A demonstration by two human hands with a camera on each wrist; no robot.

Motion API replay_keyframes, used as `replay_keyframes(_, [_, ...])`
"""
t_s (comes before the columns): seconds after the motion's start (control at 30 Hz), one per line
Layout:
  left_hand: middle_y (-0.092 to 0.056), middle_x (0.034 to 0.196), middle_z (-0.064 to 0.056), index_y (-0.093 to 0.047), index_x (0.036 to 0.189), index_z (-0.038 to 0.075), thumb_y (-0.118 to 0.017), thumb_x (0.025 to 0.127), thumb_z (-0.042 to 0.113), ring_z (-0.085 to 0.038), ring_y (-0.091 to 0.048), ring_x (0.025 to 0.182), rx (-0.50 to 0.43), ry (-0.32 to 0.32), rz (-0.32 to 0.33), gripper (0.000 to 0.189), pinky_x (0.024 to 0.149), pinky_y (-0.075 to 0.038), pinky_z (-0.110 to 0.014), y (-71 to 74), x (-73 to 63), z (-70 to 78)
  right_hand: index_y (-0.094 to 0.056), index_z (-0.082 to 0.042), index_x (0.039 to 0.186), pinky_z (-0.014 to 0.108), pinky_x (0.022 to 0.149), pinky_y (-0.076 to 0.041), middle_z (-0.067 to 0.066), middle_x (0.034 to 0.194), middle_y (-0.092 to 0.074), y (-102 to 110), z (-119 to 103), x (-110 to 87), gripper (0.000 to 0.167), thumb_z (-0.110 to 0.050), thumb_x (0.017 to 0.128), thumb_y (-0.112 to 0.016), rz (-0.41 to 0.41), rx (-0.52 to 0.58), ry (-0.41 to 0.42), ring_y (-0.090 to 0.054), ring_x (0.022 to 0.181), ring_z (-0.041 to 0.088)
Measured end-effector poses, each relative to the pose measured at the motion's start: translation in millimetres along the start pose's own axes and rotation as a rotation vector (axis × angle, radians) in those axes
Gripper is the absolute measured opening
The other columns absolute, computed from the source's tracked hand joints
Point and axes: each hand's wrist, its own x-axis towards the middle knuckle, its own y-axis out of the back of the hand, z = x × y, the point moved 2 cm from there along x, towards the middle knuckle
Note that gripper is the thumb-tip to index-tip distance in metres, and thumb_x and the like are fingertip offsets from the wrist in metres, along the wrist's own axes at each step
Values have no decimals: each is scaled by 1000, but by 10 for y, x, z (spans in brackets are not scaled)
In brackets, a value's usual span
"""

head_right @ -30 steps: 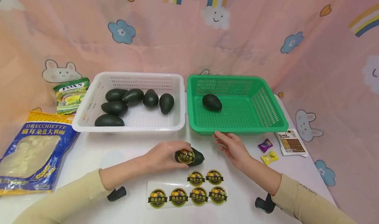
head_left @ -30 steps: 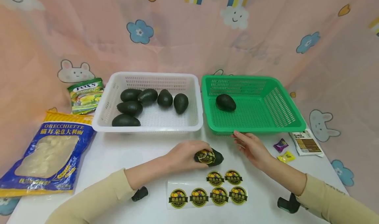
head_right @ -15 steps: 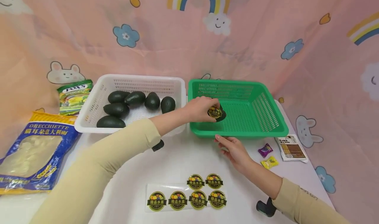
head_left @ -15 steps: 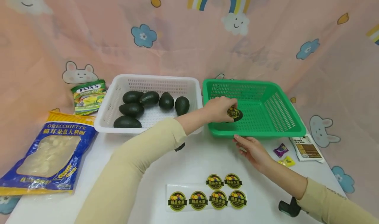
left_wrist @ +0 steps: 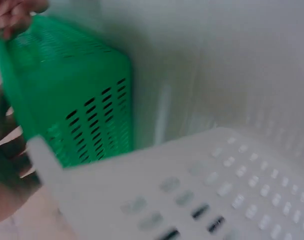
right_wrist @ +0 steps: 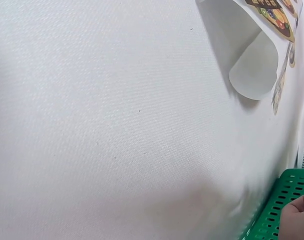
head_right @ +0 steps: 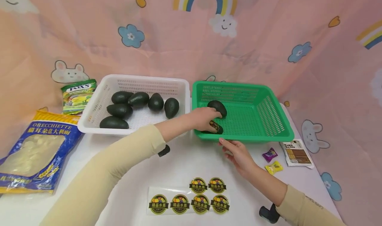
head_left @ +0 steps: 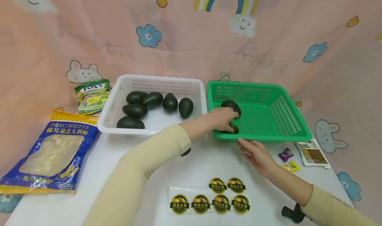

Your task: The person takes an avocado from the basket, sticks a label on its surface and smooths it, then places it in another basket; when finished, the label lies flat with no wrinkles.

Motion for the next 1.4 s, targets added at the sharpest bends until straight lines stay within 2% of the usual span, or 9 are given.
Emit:
replay_keyframes(0.2, [-69, 108, 7, -70, 114, 16, -63, 96, 28, -5, -61, 97, -450, -117, 251, 23, 81, -47, -19, 226, -583, -95, -68, -16, 91, 26, 72, -46, -4, 94, -64, 0, 11, -4, 17, -29, 98, -60, 14, 24, -2, -51, 83, 12])
replay_keyframes(0.33, [-71, 96, 6, -72, 107, 12, -60, 98, 26, -8, -64, 91, -803, -116, 237, 20, 80, -52, -25, 97, -1076, -176, -66, -13, 95, 27, 72, -46, -4, 94, -63, -2, 24, 1, 17, -29, 98, -61, 35, 34, -1, -51, 81, 12])
replay_keyframes(0.53, [-70, 106, -11, -64, 120, -1, -54, 101, 31, -20, -67, 97, -1349, 199, 85, 38, 85, -55, -35, -557, -1664, -389, -63, -10, 99, 26, 70, -45, -4, 92, -63, -29, 33, 2, 19, -29, 98, -62, 45, 51, 10, -50, 78, 11])
replay_keyframes(0.73, [-69, 107, -11, -54, 124, -7, -60, 97, 35, -24, -64, 107, -1804, 507, 445, 50, 91, -52, -32, -899, -1940, -702, -64, -13, 96, 25, 69, -46, -5, 91, -64, -49, 26, 2, 15, -28, 98, -60, 33, 92, 13, -52, 77, 10])
replay_keyframes(0.83, [-72, 97, -5, -56, 118, -9, -63, 97, 28, -18, -67, 99, -1856, 533, 567, 43, 89, -53, -30, -910, -1982, -780, -66, -12, 102, 23, 69, -48, -4, 96, -66, -83, 16, -9, 19, -29, 100, -57, -79, 28, -30, -56, 81, 9])
replay_keyframes(0.93, [-73, 93, -3, -60, 116, -10, -64, 97, 24, -13, -69, 92, -1844, 513, 573, 40, 87, -53, -29, -907, -2001, -801, -66, -6, 111, 26, 73, -51, 3, 104, -67, -239, -84, -25, 27, -29, 100, -57, -296, -205, -62, -60, 88, 15])
replay_keyframes(1.1, [-73, 95, -5, -61, 116, -11, -64, 96, 25, -14, -69, 92, -1801, 490, 574, 41, 88, -53, -31, -906, -2014, -837, -66, -3, 112, 41, 82, -54, 11, 107, -66, -808, -742, 78, 27, -25, 98, -61, -597, -561, 123, -61, 94, 28])
replay_keyframes(1.27, [-73, 98, -7, -59, 120, -12, -65, 96, 25, -16, -69, 95, -1750, 478, 570, 44, 90, -53, -33, -903, -2020, -849, -66, -10, 116, 41, 91, -51, 5, 116, -65, -1428, -1571, 516, 24, -25, 98, -61, -706, -708, 301, -59, 106, 25])
replay_keyframes(1.4, [-74, 97, -7, -63, 117, -10, -65, 95, 23, -14, -69, 93, -1736, 481, 574, 39, 90, -53, -35, -919, -2017, -835, -62, -8, 121, 39, 96, -48, 6, 120, -62, -1812, -1868, 1044, 28, -24, 98, -60, -698, -801, 299, -56, 112, 24])
